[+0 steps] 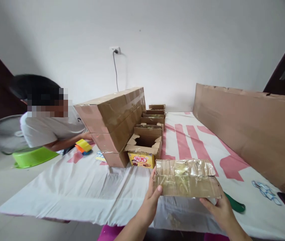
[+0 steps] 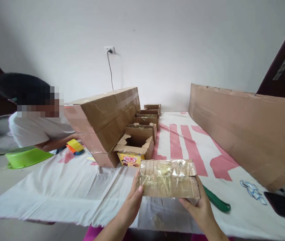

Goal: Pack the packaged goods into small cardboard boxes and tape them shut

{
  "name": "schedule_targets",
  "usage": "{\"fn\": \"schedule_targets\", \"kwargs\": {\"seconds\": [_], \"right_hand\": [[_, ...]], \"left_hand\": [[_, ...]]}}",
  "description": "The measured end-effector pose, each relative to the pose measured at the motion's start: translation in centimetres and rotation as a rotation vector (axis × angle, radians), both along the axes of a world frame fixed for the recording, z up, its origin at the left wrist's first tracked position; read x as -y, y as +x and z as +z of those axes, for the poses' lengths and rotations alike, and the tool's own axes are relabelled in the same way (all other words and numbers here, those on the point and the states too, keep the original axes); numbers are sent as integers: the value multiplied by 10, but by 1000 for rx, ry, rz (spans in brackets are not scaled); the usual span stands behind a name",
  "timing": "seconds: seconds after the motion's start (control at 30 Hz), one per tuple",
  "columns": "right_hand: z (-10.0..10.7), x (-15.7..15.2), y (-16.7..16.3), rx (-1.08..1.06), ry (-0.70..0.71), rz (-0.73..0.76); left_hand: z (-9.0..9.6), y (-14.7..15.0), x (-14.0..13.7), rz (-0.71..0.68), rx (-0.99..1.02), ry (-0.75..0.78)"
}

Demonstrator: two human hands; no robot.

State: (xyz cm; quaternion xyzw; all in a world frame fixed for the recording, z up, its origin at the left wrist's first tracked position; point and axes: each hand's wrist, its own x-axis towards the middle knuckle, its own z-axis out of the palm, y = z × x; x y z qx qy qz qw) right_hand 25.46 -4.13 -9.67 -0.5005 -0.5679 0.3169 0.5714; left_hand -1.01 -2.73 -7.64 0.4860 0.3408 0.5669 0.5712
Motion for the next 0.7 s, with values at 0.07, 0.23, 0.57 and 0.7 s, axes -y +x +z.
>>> {"fn": "schedule_targets", "kwargs": {"seconds": [0.07, 0.23, 0.57, 0.7], "right_hand": [[-15, 1, 9, -2, -26, -33], [-39, 5, 17, -43, -28, -80], [-50, 0, 8, -30, -83, -58], [-43, -4, 7, 70, -79, -45]], "left_hand": [[-3, 8, -3, -31, -1, -22], [-13, 13, -7, -47, -67, 5], [-18, 2, -5, 65, -252, 13], [-17, 2, -9, 157, -333, 92]]}}
